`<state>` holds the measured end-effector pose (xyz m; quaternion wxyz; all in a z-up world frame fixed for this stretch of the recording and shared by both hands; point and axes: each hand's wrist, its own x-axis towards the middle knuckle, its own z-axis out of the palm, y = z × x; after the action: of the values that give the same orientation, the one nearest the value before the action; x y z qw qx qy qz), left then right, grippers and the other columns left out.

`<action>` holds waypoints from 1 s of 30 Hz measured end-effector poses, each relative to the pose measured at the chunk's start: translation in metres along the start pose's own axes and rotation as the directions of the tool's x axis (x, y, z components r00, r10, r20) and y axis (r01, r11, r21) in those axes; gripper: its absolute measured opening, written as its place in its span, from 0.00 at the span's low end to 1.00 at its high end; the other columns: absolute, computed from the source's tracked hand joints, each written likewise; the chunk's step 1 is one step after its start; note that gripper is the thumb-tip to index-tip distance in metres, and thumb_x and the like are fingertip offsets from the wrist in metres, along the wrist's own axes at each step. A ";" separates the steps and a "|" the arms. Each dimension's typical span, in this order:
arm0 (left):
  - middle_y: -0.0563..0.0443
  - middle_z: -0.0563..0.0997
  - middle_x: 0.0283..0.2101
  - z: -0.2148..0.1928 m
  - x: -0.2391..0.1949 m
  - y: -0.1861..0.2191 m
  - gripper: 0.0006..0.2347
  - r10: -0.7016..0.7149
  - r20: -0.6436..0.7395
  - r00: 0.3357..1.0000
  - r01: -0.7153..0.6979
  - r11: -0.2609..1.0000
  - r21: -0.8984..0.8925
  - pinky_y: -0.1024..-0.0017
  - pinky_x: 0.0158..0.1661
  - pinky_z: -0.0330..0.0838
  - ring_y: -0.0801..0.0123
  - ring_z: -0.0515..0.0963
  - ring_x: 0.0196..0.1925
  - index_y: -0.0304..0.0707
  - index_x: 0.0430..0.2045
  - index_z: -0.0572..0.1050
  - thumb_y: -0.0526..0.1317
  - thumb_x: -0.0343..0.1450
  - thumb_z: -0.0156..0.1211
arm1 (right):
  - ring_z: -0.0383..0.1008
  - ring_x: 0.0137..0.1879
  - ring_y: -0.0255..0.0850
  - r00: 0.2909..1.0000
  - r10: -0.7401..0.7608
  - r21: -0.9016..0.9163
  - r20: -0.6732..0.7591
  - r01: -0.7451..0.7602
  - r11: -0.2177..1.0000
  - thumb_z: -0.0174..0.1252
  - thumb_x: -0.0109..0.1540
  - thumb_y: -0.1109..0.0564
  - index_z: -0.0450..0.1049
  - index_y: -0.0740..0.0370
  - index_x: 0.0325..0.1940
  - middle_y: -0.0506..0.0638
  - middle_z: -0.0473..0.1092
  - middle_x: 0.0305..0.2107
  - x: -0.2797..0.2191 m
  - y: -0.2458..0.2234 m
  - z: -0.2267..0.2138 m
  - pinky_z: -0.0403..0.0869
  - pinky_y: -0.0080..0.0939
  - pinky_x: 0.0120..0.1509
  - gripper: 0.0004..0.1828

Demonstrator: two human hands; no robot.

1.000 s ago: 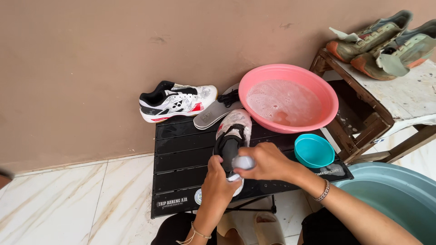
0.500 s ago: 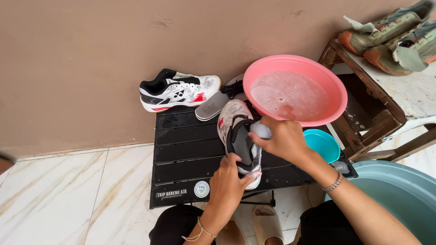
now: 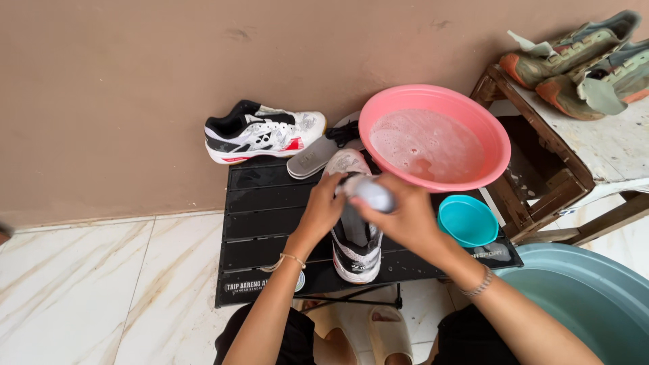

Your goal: The person scrubs a white and black athletic shoe with a brush and soapy water. They repeatedly dip the brush into a pink basin and scrub various parts of the shoe, including the upper, sides, and sole.

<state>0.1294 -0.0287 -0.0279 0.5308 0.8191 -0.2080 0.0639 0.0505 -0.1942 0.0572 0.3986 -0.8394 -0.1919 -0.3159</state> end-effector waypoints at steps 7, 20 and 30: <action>0.46 0.84 0.33 -0.006 -0.004 0.003 0.05 -0.017 -0.026 1.000 0.010 0.966 -0.257 0.62 0.54 0.69 0.73 0.78 0.48 0.40 0.38 0.81 0.37 0.75 0.57 | 0.77 0.25 0.55 0.997 -0.053 -0.512 0.061 0.077 0.856 0.65 0.55 0.37 0.75 0.52 0.36 0.54 0.73 0.15 0.024 0.035 0.029 0.72 0.51 0.30 0.19; 0.34 0.78 0.55 -0.013 -0.009 -0.001 0.17 -0.215 0.144 0.966 0.258 0.851 -0.457 0.54 0.65 0.59 0.51 0.69 0.64 0.30 0.53 0.75 0.41 0.75 0.48 | 0.80 0.34 0.59 0.924 0.106 -0.449 0.368 0.077 0.890 0.64 0.49 0.35 0.78 0.46 0.36 0.56 0.75 0.18 0.023 0.001 0.025 0.76 0.58 0.38 0.20; 0.28 0.68 0.65 -0.014 -0.007 -0.003 0.23 -0.279 0.237 0.931 0.363 0.792 -0.491 0.47 0.68 0.51 0.36 0.59 0.71 0.32 0.61 0.70 0.49 0.76 0.48 | 0.79 0.34 0.60 0.836 0.049 -0.356 0.547 0.179 0.917 0.64 0.46 0.35 0.78 0.43 0.32 0.55 0.76 0.19 0.012 0.009 0.020 0.76 0.61 0.39 0.18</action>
<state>0.1255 -0.0130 -0.0266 0.7202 0.6677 -0.1149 -0.1493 0.0720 -0.1834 0.0510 0.1395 -0.9495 -0.2589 -0.1094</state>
